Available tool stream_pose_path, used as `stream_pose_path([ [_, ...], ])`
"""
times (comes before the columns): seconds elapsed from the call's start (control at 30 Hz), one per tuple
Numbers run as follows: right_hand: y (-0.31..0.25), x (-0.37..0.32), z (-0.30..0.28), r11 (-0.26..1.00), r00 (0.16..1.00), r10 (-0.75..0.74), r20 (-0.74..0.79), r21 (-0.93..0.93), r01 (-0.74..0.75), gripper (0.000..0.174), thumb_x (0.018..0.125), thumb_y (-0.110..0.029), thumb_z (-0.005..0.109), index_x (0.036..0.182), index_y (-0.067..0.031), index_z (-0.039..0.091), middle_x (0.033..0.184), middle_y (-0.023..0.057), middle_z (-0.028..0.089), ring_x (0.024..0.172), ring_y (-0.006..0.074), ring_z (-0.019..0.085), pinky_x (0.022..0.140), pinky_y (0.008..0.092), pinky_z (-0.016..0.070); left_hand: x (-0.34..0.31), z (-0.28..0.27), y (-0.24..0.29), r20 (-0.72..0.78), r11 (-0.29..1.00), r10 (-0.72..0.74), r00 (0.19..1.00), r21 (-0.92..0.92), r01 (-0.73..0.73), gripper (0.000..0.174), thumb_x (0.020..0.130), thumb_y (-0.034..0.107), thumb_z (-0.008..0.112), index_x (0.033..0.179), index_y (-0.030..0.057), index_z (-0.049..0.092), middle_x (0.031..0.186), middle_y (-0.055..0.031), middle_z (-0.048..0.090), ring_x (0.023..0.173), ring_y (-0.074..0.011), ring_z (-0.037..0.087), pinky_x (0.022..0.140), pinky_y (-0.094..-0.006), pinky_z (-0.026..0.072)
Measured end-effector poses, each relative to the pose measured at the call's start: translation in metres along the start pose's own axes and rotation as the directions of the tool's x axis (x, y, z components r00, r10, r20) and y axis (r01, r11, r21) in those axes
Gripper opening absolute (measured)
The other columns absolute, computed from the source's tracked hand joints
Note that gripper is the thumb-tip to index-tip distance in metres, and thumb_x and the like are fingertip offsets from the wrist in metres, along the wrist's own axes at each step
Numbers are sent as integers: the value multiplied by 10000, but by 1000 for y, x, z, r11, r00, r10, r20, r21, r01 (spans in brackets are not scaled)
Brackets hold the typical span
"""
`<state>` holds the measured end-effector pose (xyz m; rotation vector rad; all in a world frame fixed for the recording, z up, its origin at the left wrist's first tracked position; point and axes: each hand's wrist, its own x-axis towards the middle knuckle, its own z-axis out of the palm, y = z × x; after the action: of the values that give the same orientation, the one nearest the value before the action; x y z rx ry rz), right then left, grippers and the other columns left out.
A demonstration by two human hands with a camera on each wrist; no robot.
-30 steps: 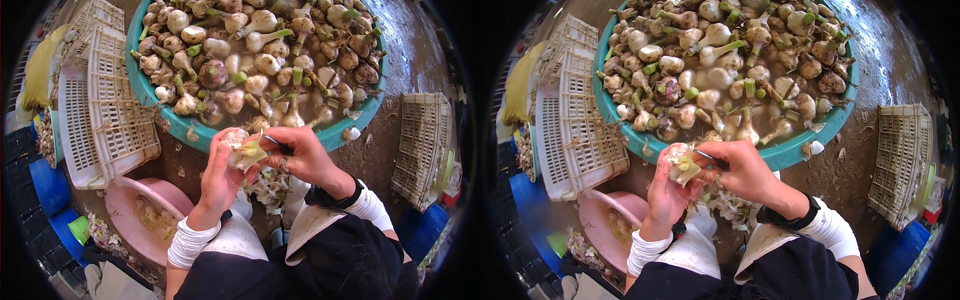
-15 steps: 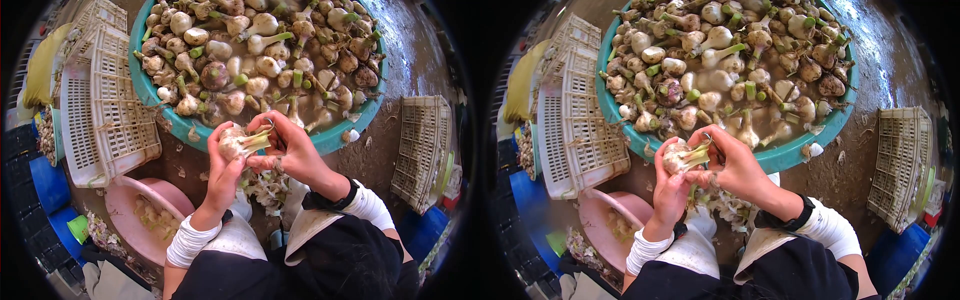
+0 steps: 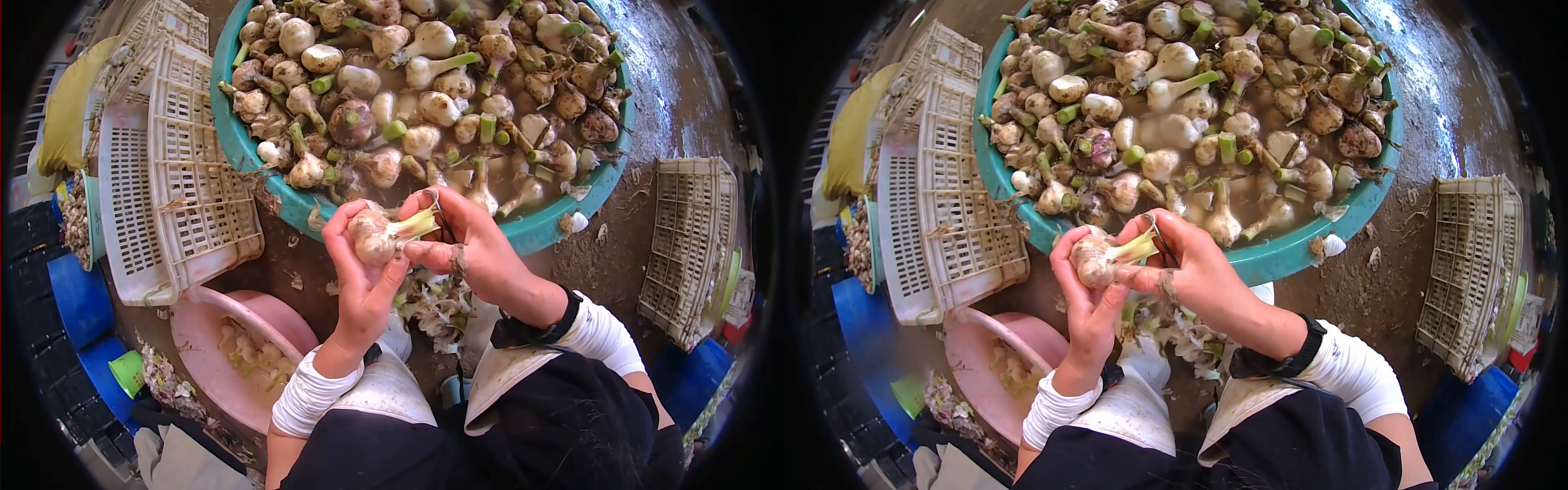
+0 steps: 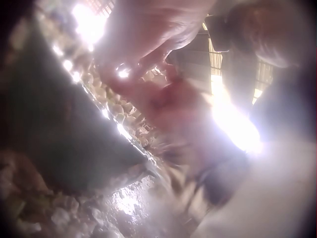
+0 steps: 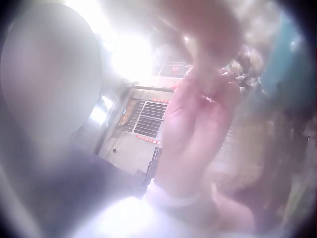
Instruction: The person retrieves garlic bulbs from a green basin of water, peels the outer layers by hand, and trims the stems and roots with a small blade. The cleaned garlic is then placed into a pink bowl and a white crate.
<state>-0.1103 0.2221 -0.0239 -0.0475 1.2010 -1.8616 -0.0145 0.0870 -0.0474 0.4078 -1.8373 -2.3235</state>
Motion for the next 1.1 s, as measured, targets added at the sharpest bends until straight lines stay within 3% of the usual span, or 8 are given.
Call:
stream_pose_path([
  [0.1, 2, 1, 0, 999, 1000, -17, -18, -47, 16, 333, 782, -88, 737, 1044, -51, 536, 832, -39, 570, 634, 19, 449, 546, 172, 350, 0, -1, -1, -13, 998, 29, 999, 49, -29, 700, 842, 110, 618, 1385, 52, 180, 1307, -108, 287, 1195, -197, 360, 1039, -343, 309],
  [0.17, 1, 1, -2, 998, 999, 41, 8, -42, -40, 286, 825, -17, 685, 1074, -22, 545, 938, 4, 608, 826, 46, 562, 724, 208, 467, 0, -2, 0, 3, 996, 52, 999, 78, -52, 698, 837, 108, 609, 1385, 52, 181, 1307, -110, 288, 1199, -198, 354, 1040, -342, 306],
  [0.4, -3, -1, -2, 1000, 998, 11, 65, -21, -9, 302, 831, -9, 680, 1105, 5, 552, 944, 20, 626, 813, 53, 577, 707, 224, 483, 0, 2, 11, -24, 991, -83, 996, -106, 80, 653, 843, 131, 544, 1385, 58, 188, 1272, -132, 346, 1116, -213, 455, 923, -346, 423],
  [0.77, 10, -3, -15, 894, 979, -141, 149, -405, 191, 330, 849, -92, 694, 1127, 39, 573, 894, 49, 640, 741, 94, 611, 638, 217, 457, 1, 1, 10, -19, 945, -271, 962, -198, 262, 527, 842, 261, 563, 1281, 71, 343, 1126, -143, 560, 863, -218, 616, 642, -326, 536],
  [0.87, 5, -2, -10, 995, 986, -74, 152, -53, 82, 339, 839, -126, 709, 1111, 28, 580, 874, 43, 646, 724, 74, 606, 576, 193, 419, 1, 3, 12, -12, 927, -319, 948, -210, 310, 500, 844, 302, 550, 1249, 70, 373, 1083, -124, 569, 798, -208, 615, 621, -320, 531],
  [0.97, 1, 0, -14, 999, 994, 34, 107, -38, -30, 339, 831, -146, 712, 1100, 16, 585, 859, 33, 651, 666, 40, 566, 528, 165, 360, 0, 0, 9, -17, 915, -345, 939, -231, 332, 499, 843, 351, 528, 1239, 74, 400, 1046, -110, 570, 726, -207, 609, 580, -317, 514],
  [1.0, -6, -2, -11, 998, 998, 59, 35, 9, -59, 231, 829, -18, 654, 1045, 27, 588, 789, -11, 595, 714, 47, 580, 554, 189, 398, -1, -7, 4, 54, 865, -368, 928, -345, 364, 472, 865, 337, 513, 1238, 74, 392, 1018, -119, 564, 721, -199, 594, 575, -310, 504],
  [1.1, -8, -2, -13, 994, 1000, -18, -8, -106, 17, 270, 828, -44, 664, 1076, 29, 585, 794, -12, 597, 691, 47, 565, 555, 197, 392, -2, -12, 3, 126, 800, -392, 911, -442, 405, 434, 894, 336, 482, 1234, 81, 393, 981, -123, 562, 709, -189, 579, 562, -301, 488],
])
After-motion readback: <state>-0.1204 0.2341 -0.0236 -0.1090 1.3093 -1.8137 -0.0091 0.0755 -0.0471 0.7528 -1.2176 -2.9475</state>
